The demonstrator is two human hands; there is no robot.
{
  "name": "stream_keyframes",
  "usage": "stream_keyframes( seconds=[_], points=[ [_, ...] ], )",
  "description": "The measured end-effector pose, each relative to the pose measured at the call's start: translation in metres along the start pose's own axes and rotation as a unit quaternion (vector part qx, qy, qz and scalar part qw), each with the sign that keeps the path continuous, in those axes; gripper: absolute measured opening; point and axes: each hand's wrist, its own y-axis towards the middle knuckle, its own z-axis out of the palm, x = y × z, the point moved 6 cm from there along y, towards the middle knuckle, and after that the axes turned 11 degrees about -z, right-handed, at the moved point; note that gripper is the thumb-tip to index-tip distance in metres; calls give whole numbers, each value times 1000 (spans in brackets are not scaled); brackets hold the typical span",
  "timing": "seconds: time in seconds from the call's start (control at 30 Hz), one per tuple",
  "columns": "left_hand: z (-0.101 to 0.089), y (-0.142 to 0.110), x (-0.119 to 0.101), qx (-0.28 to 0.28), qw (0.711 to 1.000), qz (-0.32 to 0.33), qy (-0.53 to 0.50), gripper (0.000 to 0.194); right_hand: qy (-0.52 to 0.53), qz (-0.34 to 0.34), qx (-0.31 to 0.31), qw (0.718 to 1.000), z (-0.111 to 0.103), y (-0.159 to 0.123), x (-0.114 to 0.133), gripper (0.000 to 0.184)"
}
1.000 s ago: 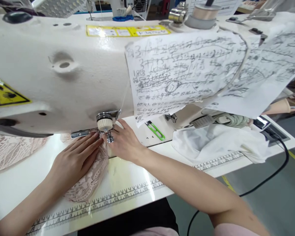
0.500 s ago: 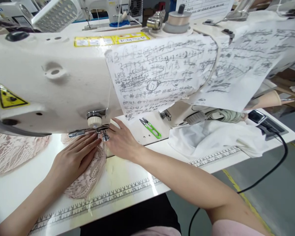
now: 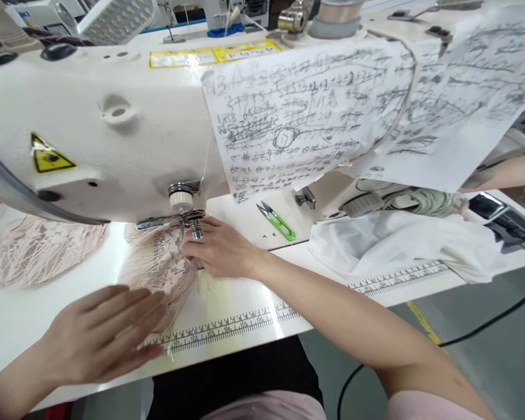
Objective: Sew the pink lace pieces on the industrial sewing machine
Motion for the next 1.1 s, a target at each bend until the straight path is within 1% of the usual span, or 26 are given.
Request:
stream_keyframes(
  seconds=[0.07, 0.13, 0.17, 0.23, 0.3, 0.37, 0.4, 0.43, 0.47, 0.53, 0.6, 0.67, 0.7, 0.73, 0.8, 0.9, 0.93, 0.97, 1.03, 1.07, 1.1],
  points=[
    [2, -16, -15, 23, 998, 38, 53, 18, 34, 2, 14, 999, 2, 0, 0, 24],
    [7, -29, -25, 33, 995, 37, 85, 19, 70, 7, 35, 997, 6, 0, -1, 21],
    [8, -33, -27, 32, 995, 22, 88, 22, 86, 8, 46, 995, 8, 0, -1, 19],
    [9, -38, -27, 37, 996, -28, 74, 28, 110, 9, 66, 992, 12, 0, -1, 16],
    [5, -38, -19, 51, 993, -102, 40, 31, 125, 9, 67, 990, 14, 0, 0, 15],
    [0, -34, -5, 60, 981, -184, 7, 32, 140, 10, 40, 989, 11, 0, -1, 15],
    [-4, -29, 2, 55, 976, -211, -4, 30, 146, 11, 20, 989, 9, 0, -1, 16],
    [-7, -23, 9, 50, 973, -224, -11, 27, 151, 12, 2, 988, 6, 1, -1, 16],
    [-8, -16, 14, 42, 975, -216, -16, 23, 152, 15, -14, 988, 4, 1, -2, 16],
    [-3, 0, 19, 47, 985, -162, -30, 15, 147, 19, -29, 989, 1, 1, -3, 15],
    [8, 13, 24, 54, 992, -111, -23, 19, 139, 21, -27, 990, 1, 1, -4, 14],
    [20, 21, 26, 38, 996, -77, 1, 13, 132, 22, -19, 991, 1, 1, -4, 13],
    [25, 23, 27, 22, 997, -68, 9, 16, 130, 22, -13, 991, 1, 1, -4, 13],
    [29, 24, 28, 5, 998, -66, 12, 19, 129, 23, -7, 991, 1, 1, -4, 14],
    [34, 24, 29, -23, 997, -74, 3, 20, 135, 20, 8, 991, 2, 1, -3, 18],
    [36, 20, 30, -41, 995, -93, -11, 17, 142, 0, 41, 989, 6, 1, 2, 37],
    [36, 19, 30, -44, 994, -98, -12, 16, 134, -6, 46, 990, 7, 2, 3, 38],
    [35, 18, 30, -47, 994, -101, -11, 16, 121, -12, 44, 992, 8, 2, 4, 33],
    [33, 18, 30, -57, 994, -97, 2, 13, 87, -23, 23, 996, 8, 2, 4, 16],
    [32, 18, 29, -62, 994, -92, 15, 12, 74, -29, 12, 997, 8, 1, 4, 12],
    [31, 18, 29, -69, 993, -86, 31, 12, 67, -40, 0, 997, 7, 1, 4, 13]
  ],
)
